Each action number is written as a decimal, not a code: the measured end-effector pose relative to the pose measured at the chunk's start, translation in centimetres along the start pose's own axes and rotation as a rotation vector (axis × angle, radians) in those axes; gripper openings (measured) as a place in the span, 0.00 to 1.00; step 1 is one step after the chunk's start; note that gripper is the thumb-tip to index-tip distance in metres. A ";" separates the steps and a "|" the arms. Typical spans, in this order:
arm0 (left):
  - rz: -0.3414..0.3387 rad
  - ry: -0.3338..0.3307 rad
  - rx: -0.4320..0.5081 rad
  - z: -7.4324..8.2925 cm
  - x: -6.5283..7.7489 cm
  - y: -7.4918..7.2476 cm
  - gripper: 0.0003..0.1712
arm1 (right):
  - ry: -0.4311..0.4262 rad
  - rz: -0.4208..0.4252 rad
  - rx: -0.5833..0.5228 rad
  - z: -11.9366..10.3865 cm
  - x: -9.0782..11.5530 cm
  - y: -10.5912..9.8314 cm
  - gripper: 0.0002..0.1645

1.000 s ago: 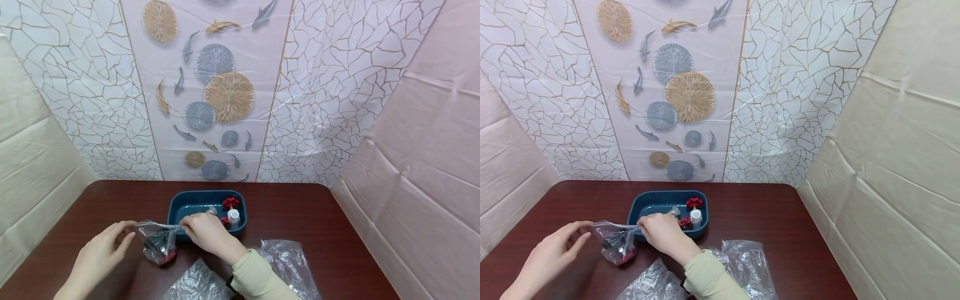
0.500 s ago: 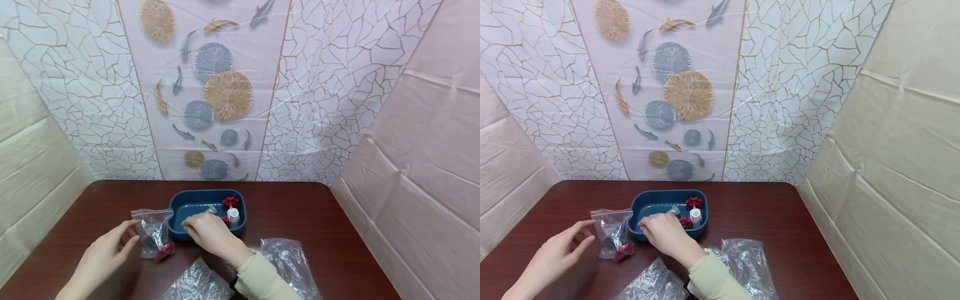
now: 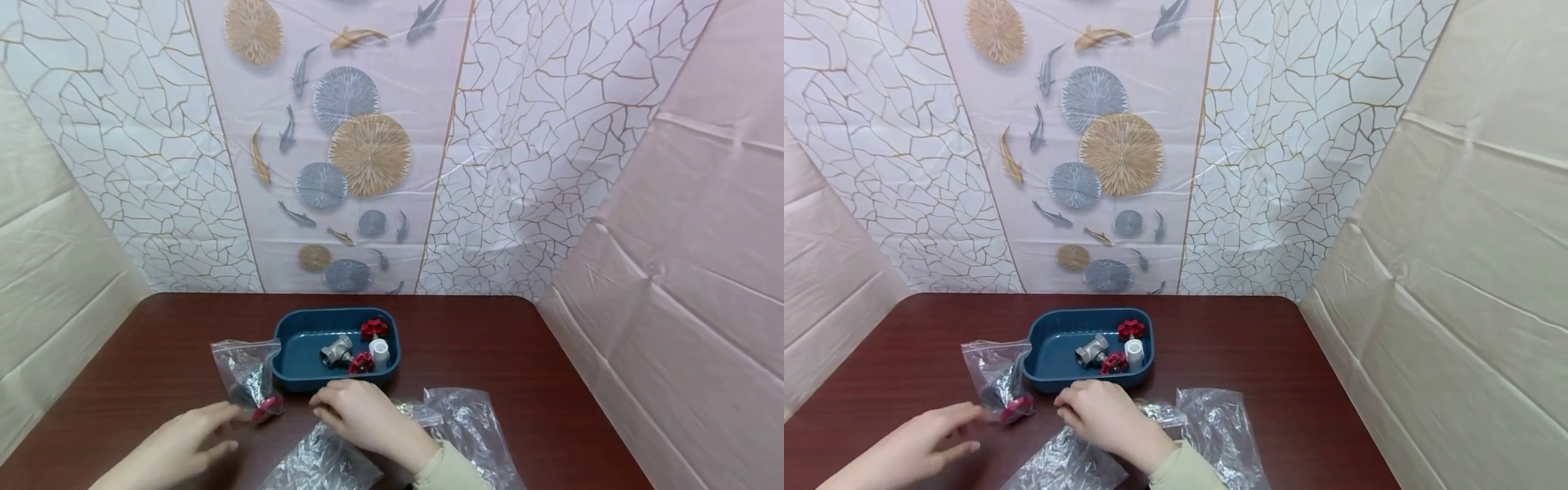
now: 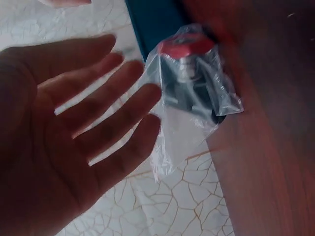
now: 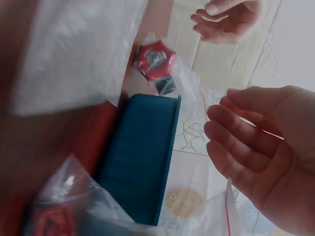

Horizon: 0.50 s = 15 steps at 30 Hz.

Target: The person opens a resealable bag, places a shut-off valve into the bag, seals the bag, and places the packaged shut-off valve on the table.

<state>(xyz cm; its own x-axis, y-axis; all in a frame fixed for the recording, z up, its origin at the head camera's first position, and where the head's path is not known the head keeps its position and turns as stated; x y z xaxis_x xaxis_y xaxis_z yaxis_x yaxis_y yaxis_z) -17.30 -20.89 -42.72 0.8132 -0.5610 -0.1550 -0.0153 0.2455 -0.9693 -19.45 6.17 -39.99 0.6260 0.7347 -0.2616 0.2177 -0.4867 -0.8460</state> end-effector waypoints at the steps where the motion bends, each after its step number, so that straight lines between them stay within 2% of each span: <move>1: -0.040 0.017 0.023 0.0 0.0 0.1 0.16 | -0.005 -0.009 -0.004 -0.1 0.4 0.2 0.09; 4: -0.169 0.028 0.078 0.0 0.2 0.4 0.15 | -0.029 -0.031 -0.005 -0.3 1.6 0.6 0.08; 6: -0.184 0.108 0.068 0.3 0.3 0.7 0.14 | -0.052 -0.062 0.006 -0.4 2.2 1.0 0.08; 7: -0.217 0.131 0.085 0.5 0.4 0.9 0.14 | -0.067 -0.086 0.009 -0.6 2.5 1.1 0.09; 9: -0.258 0.192 0.105 1.1 0.5 1.3 0.13 | -0.079 -0.167 -0.013 -0.7 3.0 1.6 0.09; 11: -0.262 0.273 0.140 1.7 0.6 1.9 0.10 | -0.095 -0.252 -0.026 -0.8 3.6 2.0 0.10; 13: -0.296 0.286 0.187 2.1 0.8 2.4 0.09 | -0.109 -0.324 -0.037 -0.8 4.2 2.5 0.11; 15: -0.239 0.377 0.165 2.0 1.0 3.1 0.07 | -0.113 -0.381 -0.048 -0.7 4.6 3.0 0.13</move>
<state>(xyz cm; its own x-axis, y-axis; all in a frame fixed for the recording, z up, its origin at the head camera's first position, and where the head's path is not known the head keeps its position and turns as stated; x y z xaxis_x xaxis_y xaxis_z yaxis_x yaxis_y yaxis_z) -15.36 -19.09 -45.46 0.5142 -0.8575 -0.0189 0.2641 0.1793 -0.9477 -15.36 7.74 -43.39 0.4084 0.9127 0.0149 0.4547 -0.1892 -0.8703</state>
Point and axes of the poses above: each hand's wrist, its own x-axis away from the middle knuckle, its own y-axis out of the palm, z = x × y, the point moved 3 cm from there along -x, towards the middle knuckle, and after that the axes turned 14 degrees about -x, right-handed, at the moved point
